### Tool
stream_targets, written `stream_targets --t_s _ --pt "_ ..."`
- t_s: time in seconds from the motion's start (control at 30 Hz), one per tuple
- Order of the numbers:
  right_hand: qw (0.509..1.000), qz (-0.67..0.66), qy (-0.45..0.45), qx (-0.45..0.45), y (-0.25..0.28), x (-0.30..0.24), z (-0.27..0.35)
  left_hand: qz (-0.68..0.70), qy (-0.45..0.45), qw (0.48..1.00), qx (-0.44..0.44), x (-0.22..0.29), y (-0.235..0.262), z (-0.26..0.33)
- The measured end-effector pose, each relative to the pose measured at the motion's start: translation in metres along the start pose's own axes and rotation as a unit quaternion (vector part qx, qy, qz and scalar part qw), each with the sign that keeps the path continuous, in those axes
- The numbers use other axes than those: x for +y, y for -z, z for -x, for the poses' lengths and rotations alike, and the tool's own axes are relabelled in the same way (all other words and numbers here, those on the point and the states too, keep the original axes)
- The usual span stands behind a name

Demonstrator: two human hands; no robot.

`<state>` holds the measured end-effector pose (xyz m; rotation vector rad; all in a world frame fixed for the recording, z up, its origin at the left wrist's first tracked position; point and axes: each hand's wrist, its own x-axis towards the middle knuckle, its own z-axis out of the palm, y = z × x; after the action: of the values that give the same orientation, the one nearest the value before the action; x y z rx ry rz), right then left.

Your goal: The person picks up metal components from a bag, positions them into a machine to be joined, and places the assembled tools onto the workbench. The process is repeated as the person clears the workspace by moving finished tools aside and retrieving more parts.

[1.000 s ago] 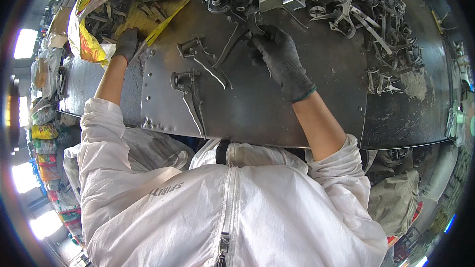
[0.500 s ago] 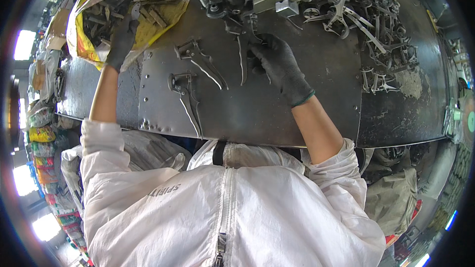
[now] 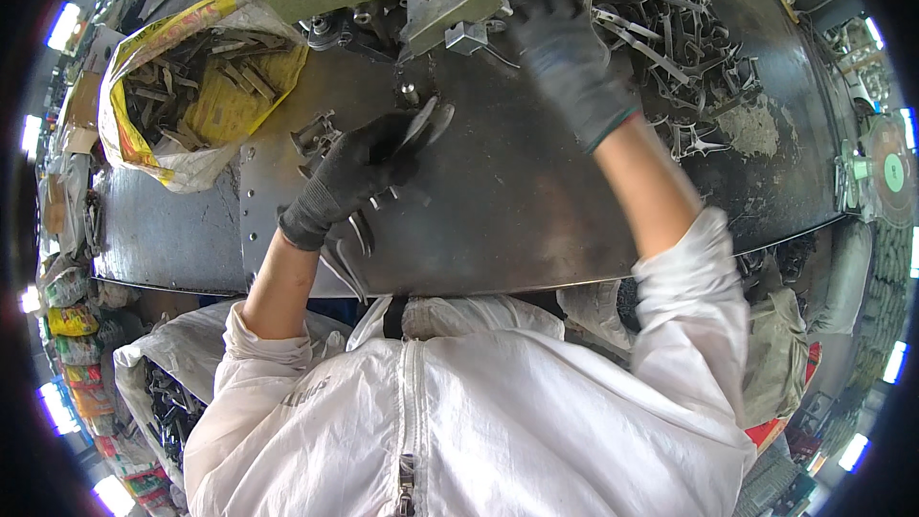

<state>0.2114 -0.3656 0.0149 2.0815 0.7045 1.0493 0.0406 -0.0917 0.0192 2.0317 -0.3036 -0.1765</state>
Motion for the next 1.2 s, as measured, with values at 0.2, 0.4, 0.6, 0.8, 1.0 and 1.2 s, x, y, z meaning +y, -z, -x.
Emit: stream_targets --t_s 0.2,0.4,0.6,0.8,1.0,1.2 --pt "0.955 -0.205 0.158 -0.147 -0.105 0.083 0.017 0.155 0.246 0.955 0.065 -0.047 0.007 0.006" --pt "0.895 -0.337 0.026 -0.291 -0.069 0.050 0.027 0.102 0.260 0.957 0.077 -0.032 0.021 0.006" --pt "0.414 -0.809 -0.164 -0.385 0.026 -0.014 0.022 0.111 0.204 0.966 0.113 -0.024 0.017 0.002" --pt "0.122 -0.897 -0.357 -0.230 0.058 -0.055 0.002 0.119 0.132 0.976 0.126 -0.039 0.016 -0.002" --pt "0.101 -0.897 -0.356 -0.243 0.085 -0.066 -0.006 0.118 0.092 0.983 0.110 -0.043 0.011 -0.012" --pt "0.167 -0.889 -0.358 -0.233 0.084 -0.073 -0.007 0.121 0.093 0.983 0.100 -0.036 0.015 -0.017"
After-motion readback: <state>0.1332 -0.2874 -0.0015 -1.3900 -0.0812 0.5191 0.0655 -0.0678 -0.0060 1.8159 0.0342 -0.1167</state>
